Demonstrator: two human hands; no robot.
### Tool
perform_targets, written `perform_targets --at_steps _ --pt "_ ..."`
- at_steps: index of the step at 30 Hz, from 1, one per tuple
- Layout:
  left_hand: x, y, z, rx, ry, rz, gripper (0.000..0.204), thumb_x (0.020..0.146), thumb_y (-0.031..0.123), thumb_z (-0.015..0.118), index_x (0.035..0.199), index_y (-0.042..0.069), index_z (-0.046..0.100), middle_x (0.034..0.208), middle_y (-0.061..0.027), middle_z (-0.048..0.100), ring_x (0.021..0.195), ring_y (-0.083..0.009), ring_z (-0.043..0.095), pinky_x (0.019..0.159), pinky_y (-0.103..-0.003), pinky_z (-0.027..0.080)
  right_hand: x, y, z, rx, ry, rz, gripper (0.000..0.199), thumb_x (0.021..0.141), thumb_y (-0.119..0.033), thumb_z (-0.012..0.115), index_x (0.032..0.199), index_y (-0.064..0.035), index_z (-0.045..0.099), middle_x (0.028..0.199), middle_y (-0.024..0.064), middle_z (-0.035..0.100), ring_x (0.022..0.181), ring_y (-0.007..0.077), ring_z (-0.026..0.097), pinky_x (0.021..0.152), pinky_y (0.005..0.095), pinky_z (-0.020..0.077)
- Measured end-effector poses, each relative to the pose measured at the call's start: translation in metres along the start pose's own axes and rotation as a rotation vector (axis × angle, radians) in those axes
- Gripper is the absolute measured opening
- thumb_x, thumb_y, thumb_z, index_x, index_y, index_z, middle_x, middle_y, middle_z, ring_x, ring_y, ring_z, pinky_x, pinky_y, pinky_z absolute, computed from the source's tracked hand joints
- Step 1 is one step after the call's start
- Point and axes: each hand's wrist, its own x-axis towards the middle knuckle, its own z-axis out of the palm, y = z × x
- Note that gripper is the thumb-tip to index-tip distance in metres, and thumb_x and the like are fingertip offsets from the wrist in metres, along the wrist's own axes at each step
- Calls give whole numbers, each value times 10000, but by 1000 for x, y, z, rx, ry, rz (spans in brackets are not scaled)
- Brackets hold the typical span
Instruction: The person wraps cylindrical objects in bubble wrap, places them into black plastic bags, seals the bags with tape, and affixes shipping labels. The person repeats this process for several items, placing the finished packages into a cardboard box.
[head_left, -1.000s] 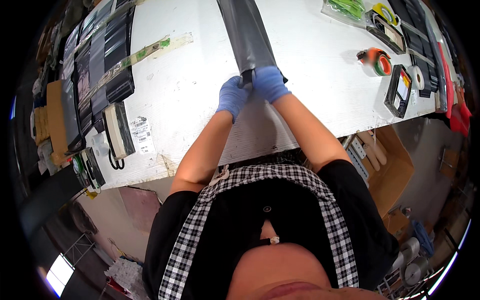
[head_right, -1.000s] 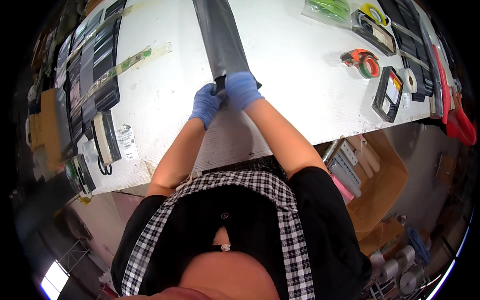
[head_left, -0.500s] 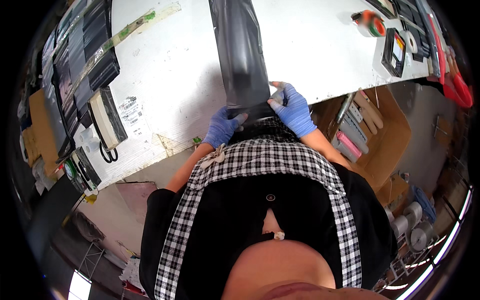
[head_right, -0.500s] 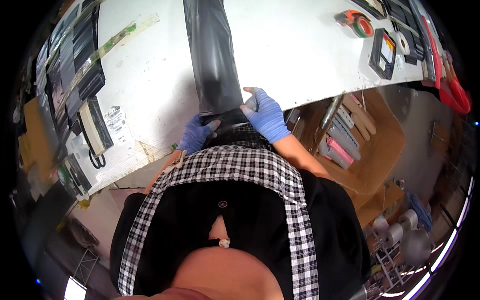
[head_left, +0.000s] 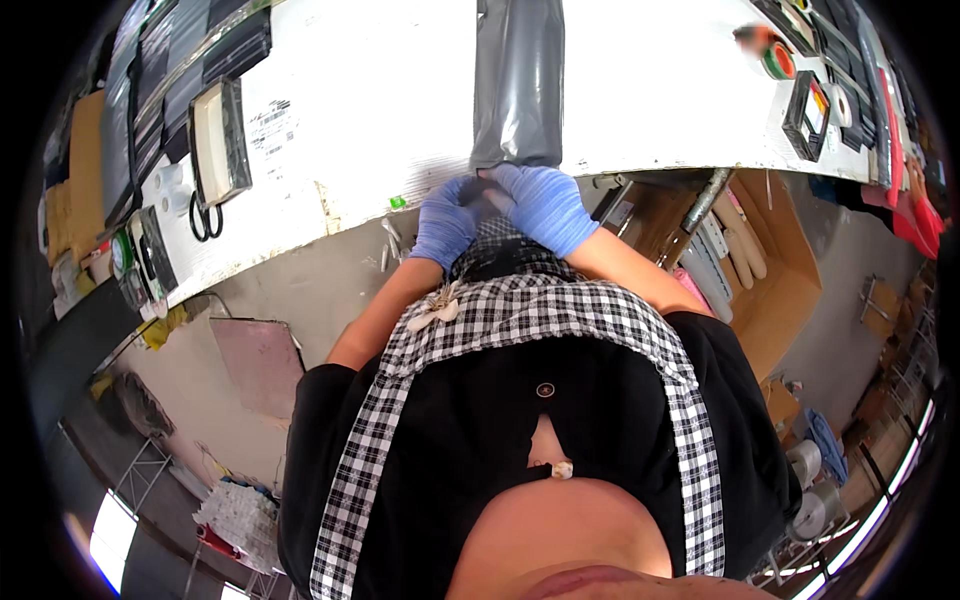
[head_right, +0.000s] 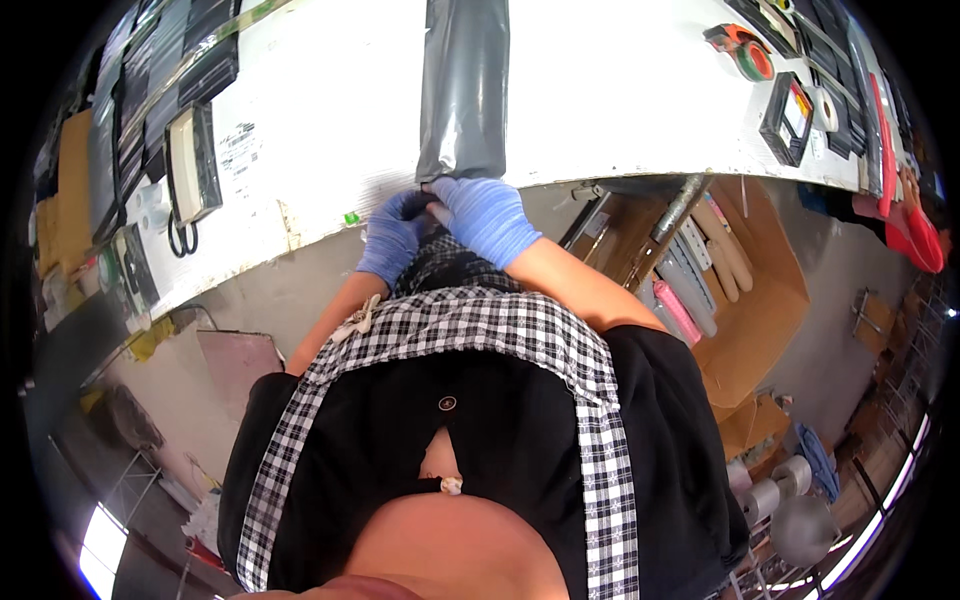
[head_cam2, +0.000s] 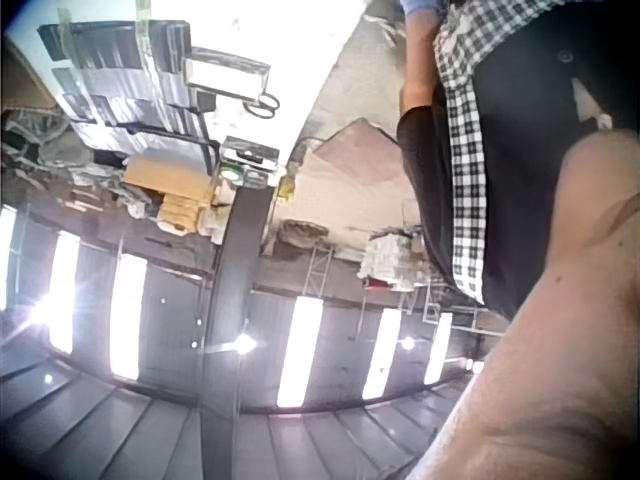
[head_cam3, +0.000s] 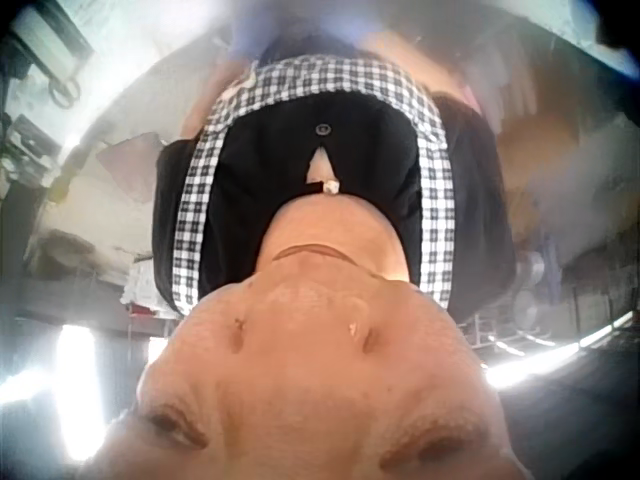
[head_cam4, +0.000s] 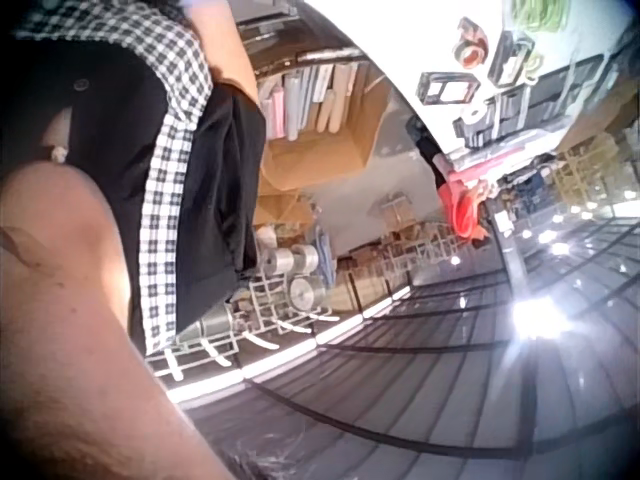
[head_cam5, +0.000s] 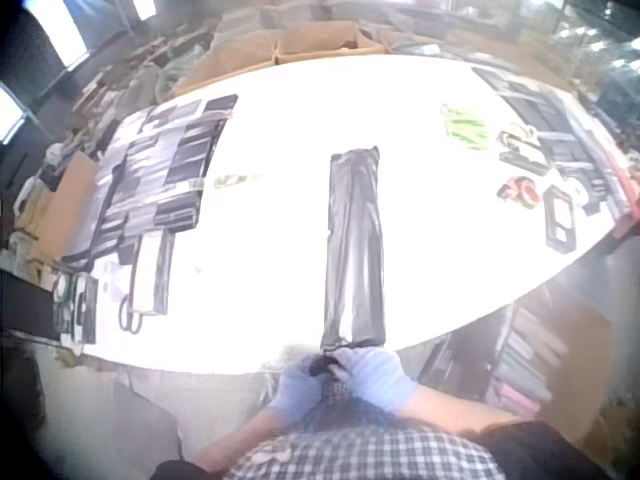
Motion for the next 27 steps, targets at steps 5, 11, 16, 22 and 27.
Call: perform_targets --at_steps 5,11,16,22,27 --pt "7 -5 -1 -166 -24 -156 149 859 -37 664 1002 -10 693 872 -64 716 753 -130 652 702 -258 541 -6 10 23 2 152 -128 183 901 -319 624 870 -147 677 733 97 669 680 285 675 593 387 532" --pt "7 -38 -23 194 -95 184 284 835 -6 623 1116 31 648 908 -100 706 777 -234 664 724 -307 547 -141 96 20 -76 -177 59 220 929 -305 598 908 -93 651 775 142 653 777 344 666 681 431 528" --pt "14 8 -61 608 400 623 454 799 9 619 1237 129 623 1056 -121 652 995 -298 633 807 -387 545 -164 187 -11 -404 -473 254 281 820 -242 734 1034 -93 629 875 159 657 866 336 646 833 432 507" --pt "94 45 -59 728 -26 1358 362 745 67 730 1083 112 610 1077 -119 602 940 -337 631 758 -420 550 -3 92 -41 -370 491 -573 206 781 -176 691 973 -167 618 1065 41 591 967 239 589 801 377 499" --pt "111 43 -46 746 -236 1456 337 722 87 745 1030 125 613 1046 -113 597 869 -322 633 699 -407 549 11 120 -21 -445 343 -682 244 738 -140 664 972 -198 625 1123 48 580 1016 251 568 769 372 495"
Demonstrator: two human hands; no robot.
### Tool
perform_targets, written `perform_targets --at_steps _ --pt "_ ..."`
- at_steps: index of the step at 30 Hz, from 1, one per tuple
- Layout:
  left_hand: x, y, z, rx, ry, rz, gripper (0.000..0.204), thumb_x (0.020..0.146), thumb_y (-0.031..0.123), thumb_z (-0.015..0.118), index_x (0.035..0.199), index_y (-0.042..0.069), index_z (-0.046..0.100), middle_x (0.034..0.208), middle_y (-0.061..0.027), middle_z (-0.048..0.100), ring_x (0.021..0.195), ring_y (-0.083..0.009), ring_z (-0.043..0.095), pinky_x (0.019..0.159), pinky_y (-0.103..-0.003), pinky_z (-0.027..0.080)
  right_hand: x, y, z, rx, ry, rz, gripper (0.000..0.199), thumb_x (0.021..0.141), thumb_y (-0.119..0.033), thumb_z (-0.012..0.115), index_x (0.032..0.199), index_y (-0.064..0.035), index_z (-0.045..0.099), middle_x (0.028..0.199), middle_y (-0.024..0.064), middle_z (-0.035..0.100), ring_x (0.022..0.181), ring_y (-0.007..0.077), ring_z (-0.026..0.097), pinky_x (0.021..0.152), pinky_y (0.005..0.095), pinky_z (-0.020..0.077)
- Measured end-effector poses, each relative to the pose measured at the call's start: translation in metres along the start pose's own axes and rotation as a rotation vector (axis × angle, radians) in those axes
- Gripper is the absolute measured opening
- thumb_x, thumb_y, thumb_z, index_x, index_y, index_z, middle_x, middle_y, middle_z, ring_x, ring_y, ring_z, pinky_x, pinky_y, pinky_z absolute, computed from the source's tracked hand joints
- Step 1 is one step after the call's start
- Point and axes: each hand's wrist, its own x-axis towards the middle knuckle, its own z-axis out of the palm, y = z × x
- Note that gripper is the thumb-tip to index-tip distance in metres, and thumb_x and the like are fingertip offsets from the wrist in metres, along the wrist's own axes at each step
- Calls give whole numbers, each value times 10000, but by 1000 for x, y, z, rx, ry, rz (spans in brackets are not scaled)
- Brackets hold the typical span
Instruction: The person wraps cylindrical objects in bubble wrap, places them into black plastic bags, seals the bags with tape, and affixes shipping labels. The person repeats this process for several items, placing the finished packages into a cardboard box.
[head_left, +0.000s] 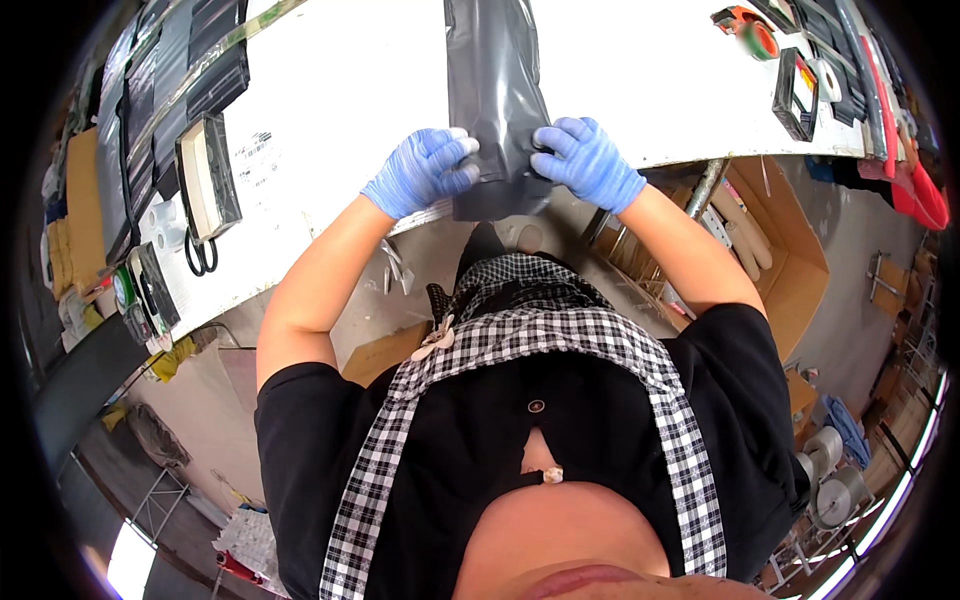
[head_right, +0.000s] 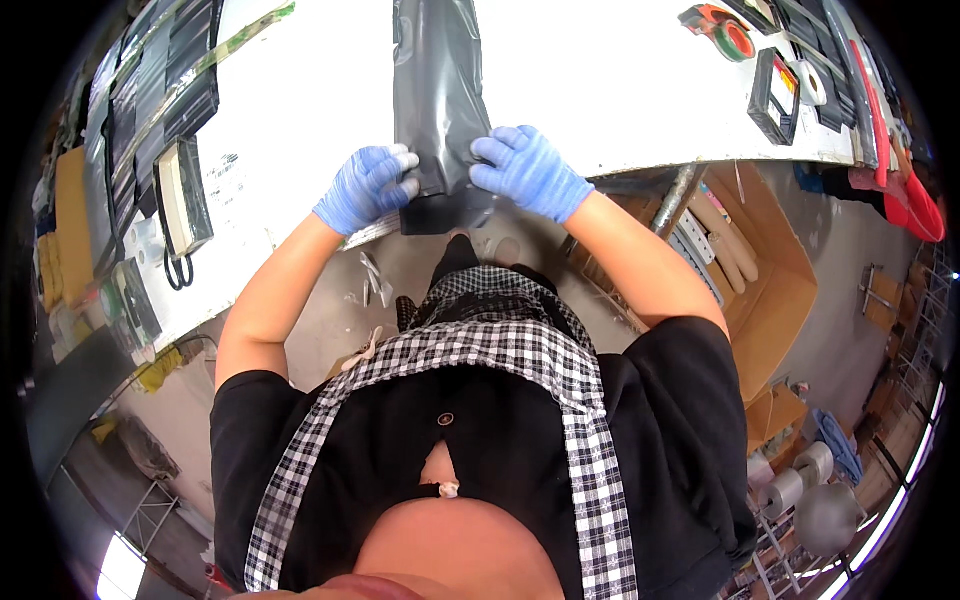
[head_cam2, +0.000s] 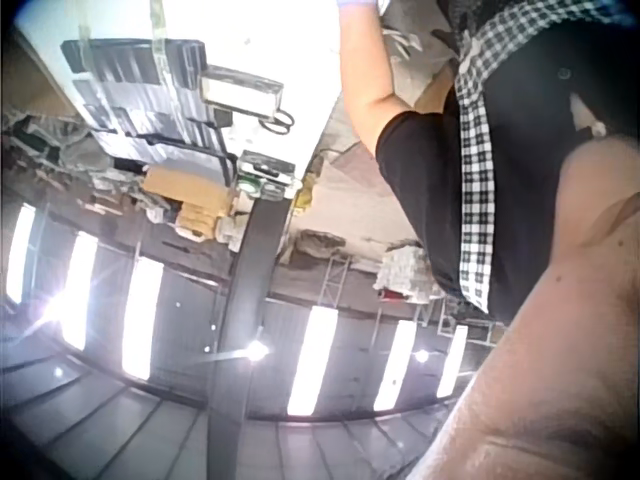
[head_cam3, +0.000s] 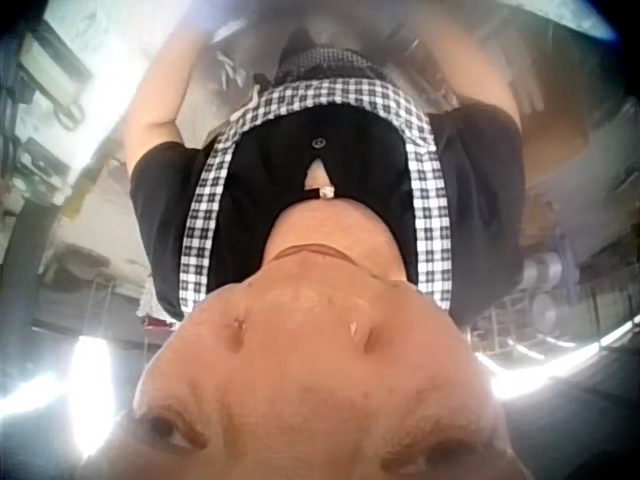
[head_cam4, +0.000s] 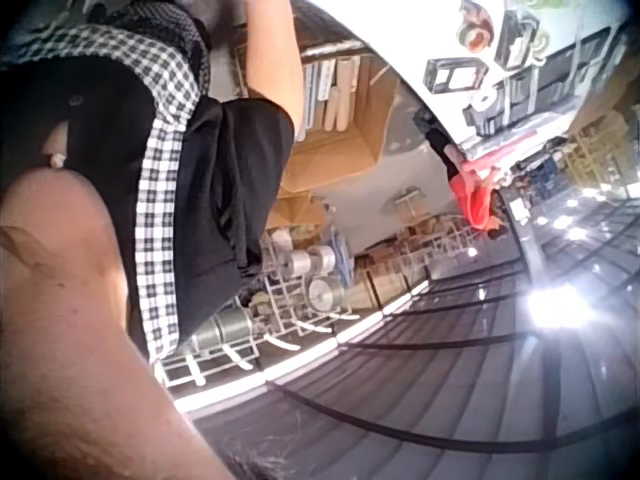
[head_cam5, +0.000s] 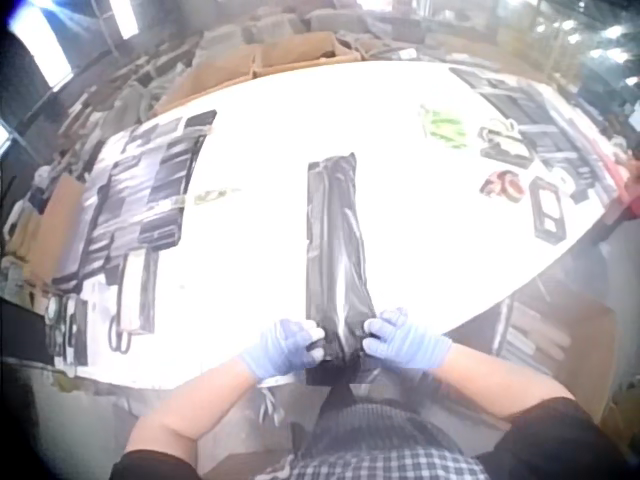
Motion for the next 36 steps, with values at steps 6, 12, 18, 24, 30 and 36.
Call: perform_targets --at_steps 6,12,18,24,30,36 --pt "16 -1 17 66 80 185 269 701 55 718 946 93 614 993 -89 636 878 -295 640 707 -407 543 1 3 4 102 150 -127 165 736 -149 652 899 -170 635 1151 56 618 1003 245 604 815 374 525" --pt "9 16 9 -381 217 -387 209 804 65 685 1012 81 669 918 -81 642 871 -253 635 756 -347 536 4 -2 1 376 52 404 59 811 -148 675 849 -107 656 927 86 683 853 293 668 717 387 549" --pt "11 129 32 -1118 594 -1319 174 963 176 618 1043 30 669 934 5 649 872 -104 582 789 -261 480 -39 -80 9 497 368 732 110 886 -140 666 904 -33 651 721 154 610 683 319 621 612 398 500" --pt "-12 151 70 -1390 621 -1658 197 950 236 650 1019 53 667 973 -21 640 845 -116 594 765 -261 495 -62 -114 25 1186 172 1554 292 974 -283 612 967 6 652 811 54 634 698 153 543 667 298 459" --pt "11 149 67 -1824 917 -1656 184 948 253 645 976 73 624 845 -11 628 778 -148 599 756 -317 500 -43 -101 22 1765 360 1722 454 951 -393 618 1226 -39 552 1077 84 630 905 190 612 800 335 497" --pt "33 139 67 -1881 945 -1727 304 965 272 627 1229 128 585 969 -55 593 793 -163 572 650 -283 486 0 -87 3 1945 560 1789 427 935 -352 653 1240 -63 574 1107 108 661 1001 255 653 890 411 542"
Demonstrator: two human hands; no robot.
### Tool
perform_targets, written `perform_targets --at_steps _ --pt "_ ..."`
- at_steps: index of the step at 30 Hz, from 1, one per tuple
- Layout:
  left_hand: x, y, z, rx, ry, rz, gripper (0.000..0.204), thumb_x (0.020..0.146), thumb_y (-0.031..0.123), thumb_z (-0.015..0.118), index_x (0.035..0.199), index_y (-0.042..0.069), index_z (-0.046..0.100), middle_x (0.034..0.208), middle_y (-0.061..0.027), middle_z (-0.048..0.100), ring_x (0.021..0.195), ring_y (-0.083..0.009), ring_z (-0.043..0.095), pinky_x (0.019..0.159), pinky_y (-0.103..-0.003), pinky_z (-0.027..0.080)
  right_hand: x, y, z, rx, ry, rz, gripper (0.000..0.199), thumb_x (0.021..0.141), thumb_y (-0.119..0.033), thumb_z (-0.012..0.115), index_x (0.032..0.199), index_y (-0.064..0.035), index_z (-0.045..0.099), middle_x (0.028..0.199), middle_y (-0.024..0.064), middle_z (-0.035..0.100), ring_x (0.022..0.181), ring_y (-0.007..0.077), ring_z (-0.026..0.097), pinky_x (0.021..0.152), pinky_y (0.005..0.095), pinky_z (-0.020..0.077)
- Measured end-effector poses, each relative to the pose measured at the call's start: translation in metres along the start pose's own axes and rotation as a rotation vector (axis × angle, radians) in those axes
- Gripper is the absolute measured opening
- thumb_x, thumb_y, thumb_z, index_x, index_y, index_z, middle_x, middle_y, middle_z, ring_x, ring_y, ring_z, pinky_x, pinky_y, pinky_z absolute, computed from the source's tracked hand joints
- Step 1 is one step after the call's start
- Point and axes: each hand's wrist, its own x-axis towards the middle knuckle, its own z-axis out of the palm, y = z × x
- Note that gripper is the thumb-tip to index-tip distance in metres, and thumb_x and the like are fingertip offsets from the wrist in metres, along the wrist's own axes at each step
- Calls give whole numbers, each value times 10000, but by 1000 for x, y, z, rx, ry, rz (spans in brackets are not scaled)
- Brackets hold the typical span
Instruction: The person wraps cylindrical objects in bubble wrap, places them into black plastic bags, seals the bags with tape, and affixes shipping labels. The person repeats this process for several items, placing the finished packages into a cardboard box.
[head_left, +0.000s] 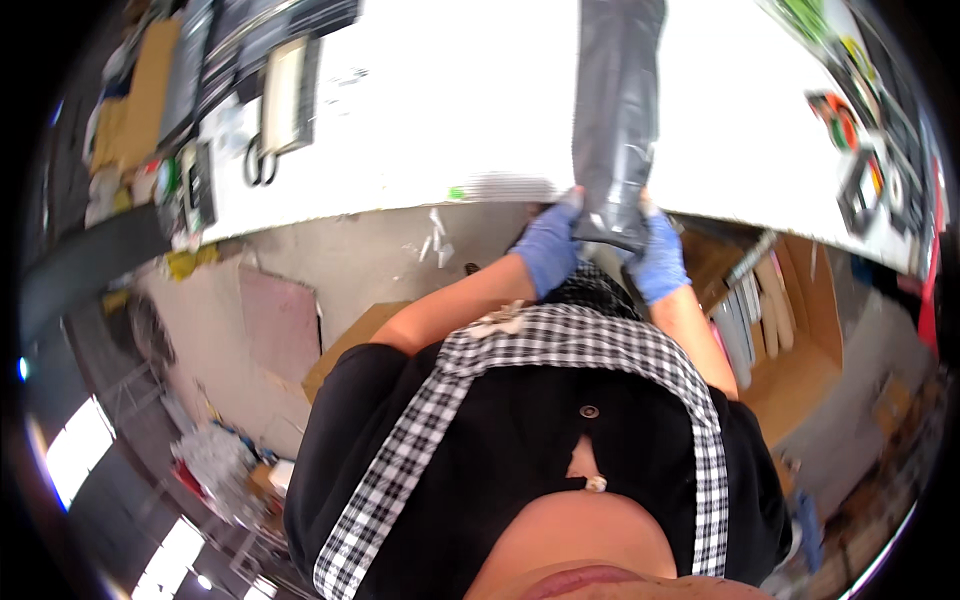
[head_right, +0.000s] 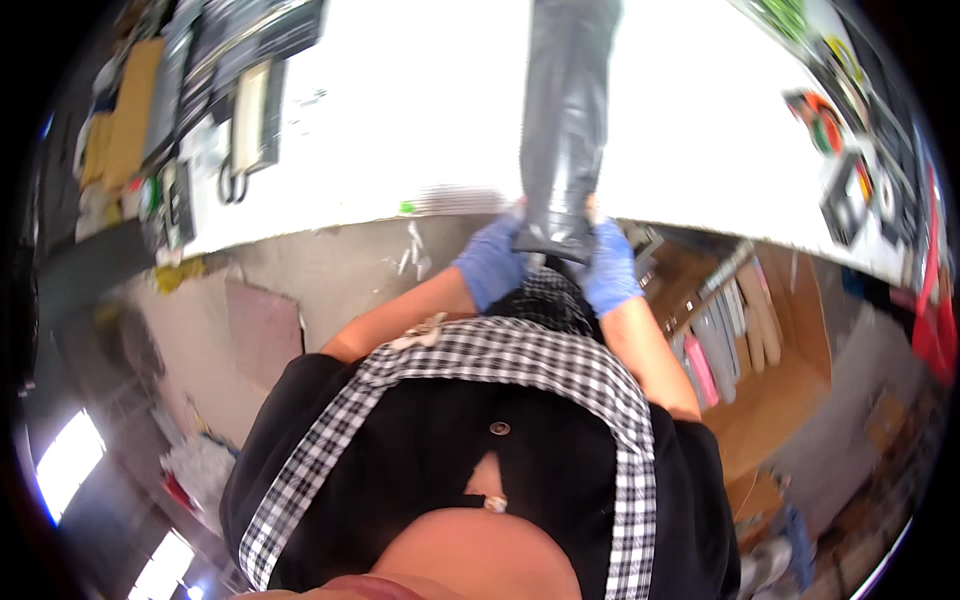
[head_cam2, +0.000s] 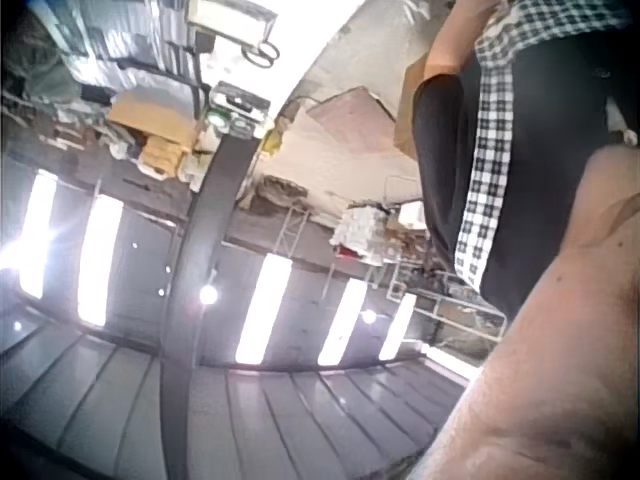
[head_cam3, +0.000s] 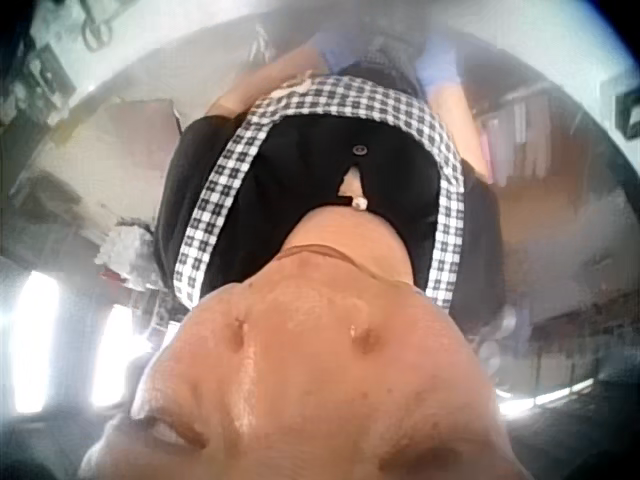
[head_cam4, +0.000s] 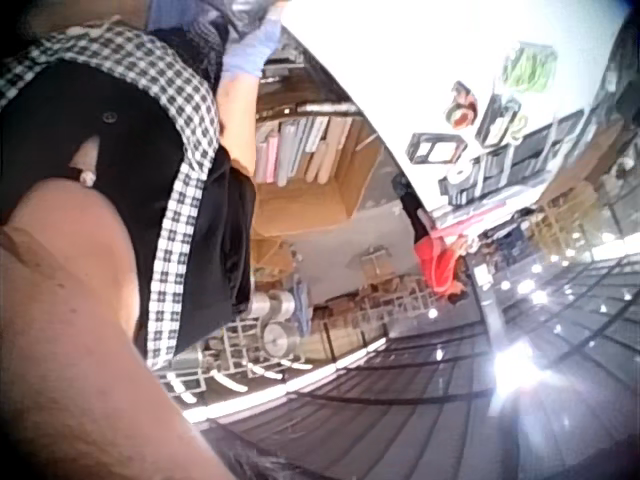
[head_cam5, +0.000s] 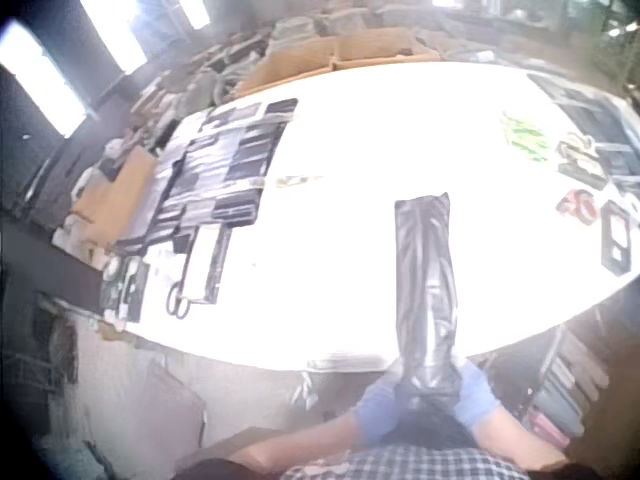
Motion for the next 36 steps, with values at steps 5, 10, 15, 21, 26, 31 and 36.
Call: perform_targets --at_steps 5,10,15,21,26,31,36 --pt "5 41 4 709 15 204 430 954 301 618 1302 58 547 1030 -85 643 952 -227 631 778 -354 545 46 -31 -28 -694 82 -504 240 948 -193 632 1120 -25 632 941 3 612 812 91 513 746 254 461" --pt "-7 137 -95 1643 640 1311 378 842 267 706 1126 27 636 1056 -159 651 1012 -329 615 912 -421 496 21 -39 -36 -1109 256 -1274 233 940 -82 615 1151 -8 550 1110 103 607 997 172 569 891 307 479" --pt "-7 222 -176 1579 1100 1268 435 718 265 832 1053 25 694 999 -157 653 938 -314 607 853 -410 486 8 -32 -14 -1131 -17 -1216 231 898 -8 631 1116 -1 554 1128 114 604 1040 203 577 956 339 465" --pt "3 224 -174 1284 1000 1186 212 792 203 767 894 19 745 944 -150 698 905 -302 641 870 -385 495 14 -44 -8 -1162 -29 -1220 194 910 -30 618 1096 -5 572 1109 115 619 1029 206 586 956 340 462" --pt "4 219 -182 1057 985 1144 216 838 190 730 907 -15 727 882 -162 704 843 -291 656 820 -371 509 5 -58 1 -1169 -30 -1239 192 914 -53 625 1094 -5 577 1092 101 628 998 198 591 939 343 470" --pt "-23 212 -144 1123 1071 1417 161 875 149 707 946 5 705 900 -112 677 804 -219 620 792 -345 509 -9 -61 13 -1025 -252 -1041 211 922 -87 632 1108 -2 578 1113 93 620 1017 185 584 931 331 472" --pt "-48 122 -44 1410 561 1786 301 842 137 738 1115 143 611 970 -65 630 909 -186 588 848 -372 482 -20 -23 73 -702 -758 -574 269 926 -164 671 1126 0 598 1133 87 634 971 129 611 853 237 487"
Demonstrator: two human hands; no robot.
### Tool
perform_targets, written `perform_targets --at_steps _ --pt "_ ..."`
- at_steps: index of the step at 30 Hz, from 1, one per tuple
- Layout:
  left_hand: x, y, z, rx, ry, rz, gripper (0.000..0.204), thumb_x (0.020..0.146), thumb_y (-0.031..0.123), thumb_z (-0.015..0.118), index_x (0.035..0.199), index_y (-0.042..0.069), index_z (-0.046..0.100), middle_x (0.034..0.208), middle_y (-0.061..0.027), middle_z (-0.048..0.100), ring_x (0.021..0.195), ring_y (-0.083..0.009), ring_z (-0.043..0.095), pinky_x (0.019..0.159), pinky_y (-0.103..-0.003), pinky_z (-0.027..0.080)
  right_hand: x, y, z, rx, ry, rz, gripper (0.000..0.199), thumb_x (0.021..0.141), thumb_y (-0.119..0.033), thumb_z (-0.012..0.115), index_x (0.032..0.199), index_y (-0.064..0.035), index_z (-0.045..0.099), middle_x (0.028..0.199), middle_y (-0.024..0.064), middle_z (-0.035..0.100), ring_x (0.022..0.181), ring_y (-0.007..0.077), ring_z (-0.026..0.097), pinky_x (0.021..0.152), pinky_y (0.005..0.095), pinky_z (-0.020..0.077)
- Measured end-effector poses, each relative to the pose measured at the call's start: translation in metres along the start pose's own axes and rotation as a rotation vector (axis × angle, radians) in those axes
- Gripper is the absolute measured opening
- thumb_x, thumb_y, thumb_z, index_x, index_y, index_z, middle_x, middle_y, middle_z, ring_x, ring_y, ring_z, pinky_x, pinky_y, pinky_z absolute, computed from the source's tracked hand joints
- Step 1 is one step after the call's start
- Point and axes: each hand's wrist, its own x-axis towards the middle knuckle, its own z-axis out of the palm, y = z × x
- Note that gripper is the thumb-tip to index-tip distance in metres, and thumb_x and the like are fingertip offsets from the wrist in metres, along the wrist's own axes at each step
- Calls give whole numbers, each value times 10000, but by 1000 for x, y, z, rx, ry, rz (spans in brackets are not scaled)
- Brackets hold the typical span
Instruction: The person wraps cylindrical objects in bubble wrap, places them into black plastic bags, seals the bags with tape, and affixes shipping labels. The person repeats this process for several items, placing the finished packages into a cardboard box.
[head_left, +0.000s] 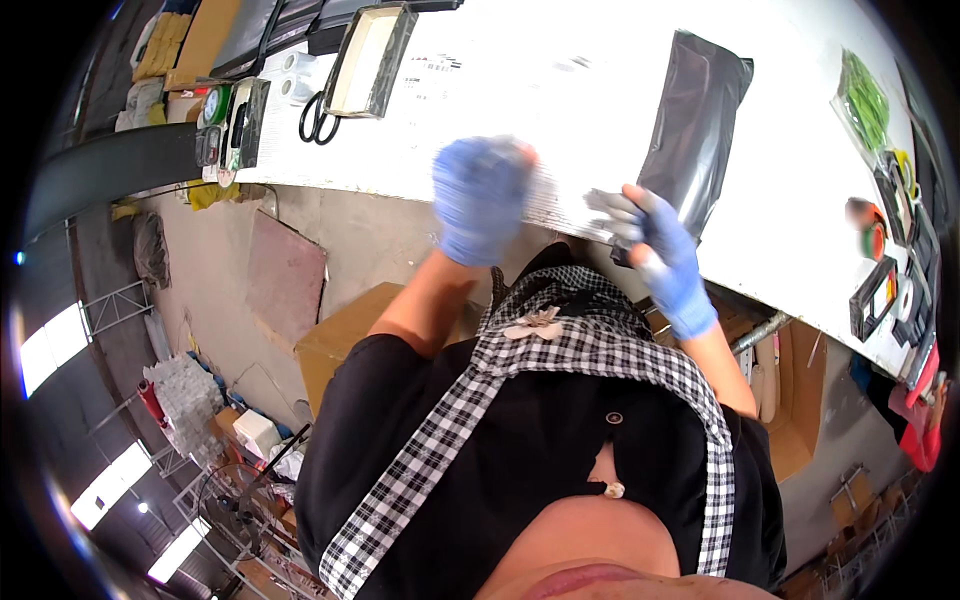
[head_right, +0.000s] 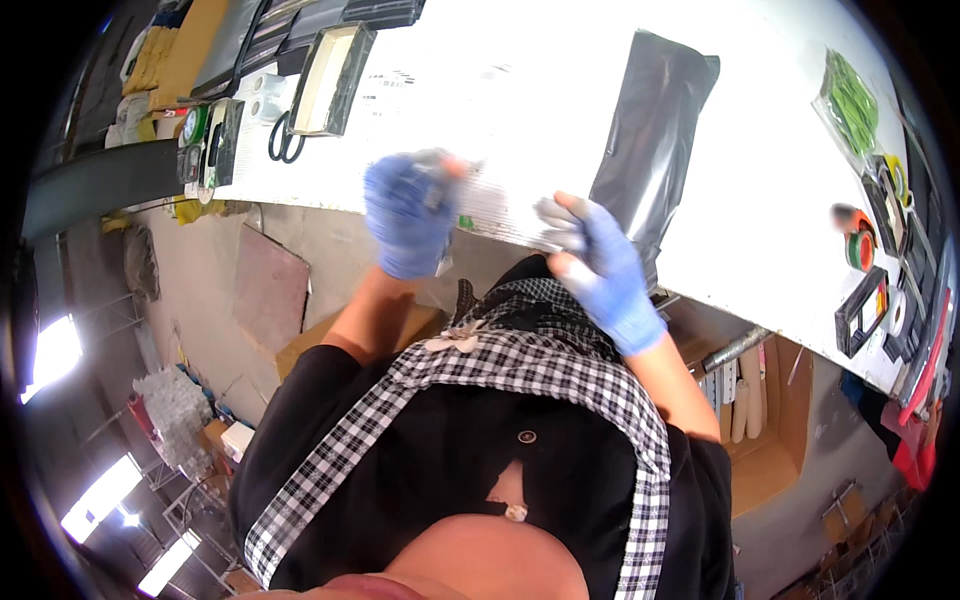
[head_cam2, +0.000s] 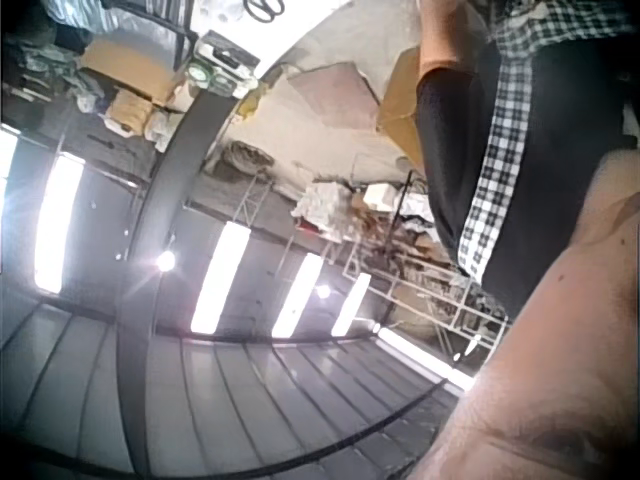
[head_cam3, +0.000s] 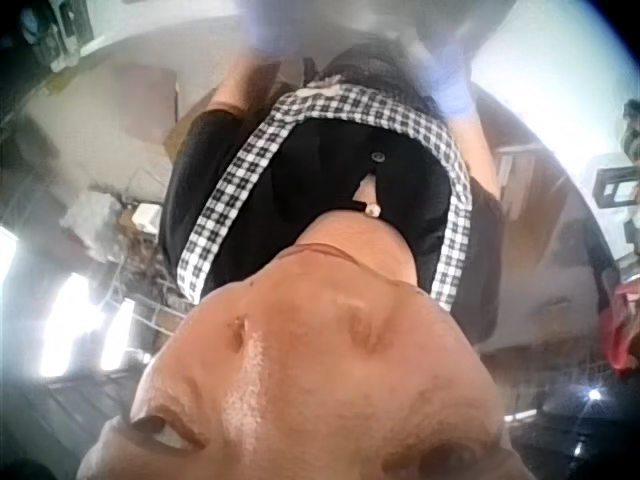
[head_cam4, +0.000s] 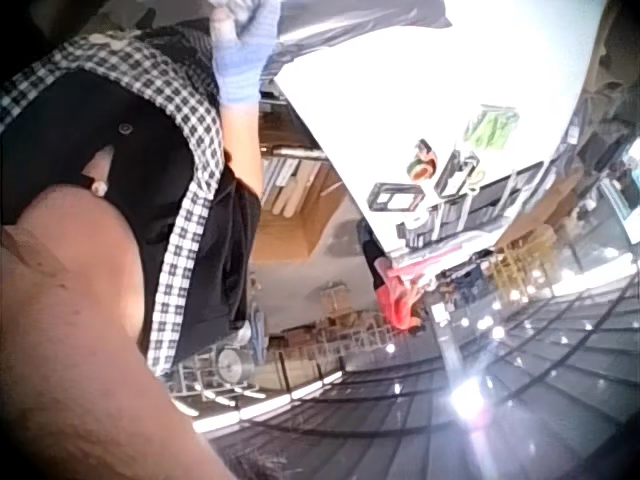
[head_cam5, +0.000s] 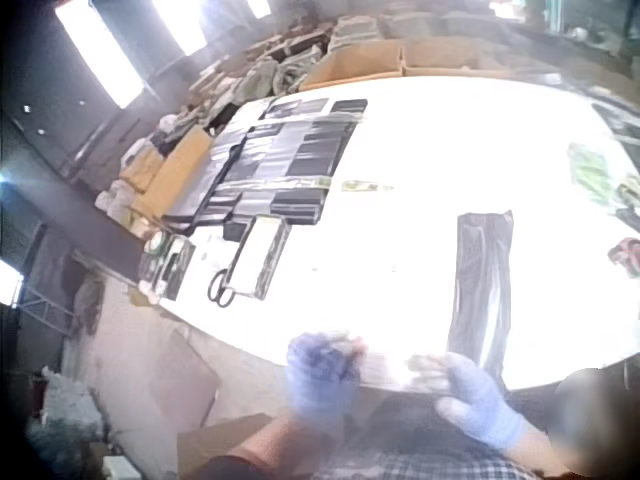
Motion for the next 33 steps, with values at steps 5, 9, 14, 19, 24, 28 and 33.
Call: perform_targets --at_steps 5,9,14,19,24,28,33 --pt "3 81 7 -50 -129 171 468 821 180 746 1239 152 537 1035 -60 605 973 -174 578 822 -343 486 11 2 5 -152 300 257 241 944 -167 651 1104 13 666 886 70 698 816 85 623 731 228 505" --pt "-19 92 14 -895 -266 -514 359 870 214 695 1183 74 588 1001 -43 622 880 -147 613 722 -250 496 -6 -5 -10 -304 384 175 242 936 -164 660 1101 9 698 837 60 698 737 77 603 653 230 496" --pt "-13 95 3 -1294 -625 -1115 133 909 169 654 989 63 657 785 0 624 734 -73 565 642 -195 452 -18 -12 -15 -183 431 165 223 919 -168 680 1069 -7 712 787 18 668 604 33 532 517 203 439" --pt "-15 99 4 -1361 -655 -1117 103 921 179 644 954 82 640 776 -4 592 664 -74 503 606 -195 409 -32 -22 -20 -271 458 151 210 912 -148 686 1069 -10 712 789 22 676 599 36 535 523 203 443" --pt "-15 99 8 -1335 -634 -1132 96 916 171 643 935 80 621 754 -13 576 660 -84 495 598 -196 399 -36 -21 -23 -148 433 174 211 916 -144 684 1077 -9 707 755 12 664 563 26 524 493 196 431" --pt "-18 97 16 -1382 -608 -1150 107 902 177 655 920 86 603 752 -16 575 659 -84 494 594 -200 399 -38 -18 -25 -195 446 175 208 920 -145 679 1077 -12 707 754 9 661 547 23 519 475 191 423" --pt "-21 98 14 -1400 -610 -1064 94 903 164 643 927 86 598 771 -18 594 665 -77 501 609 -202 417 -37 -16 -29 -263 428 259 285 881 -144 712 1122 4 677 811 48 667 600 70 555 530 223 462"
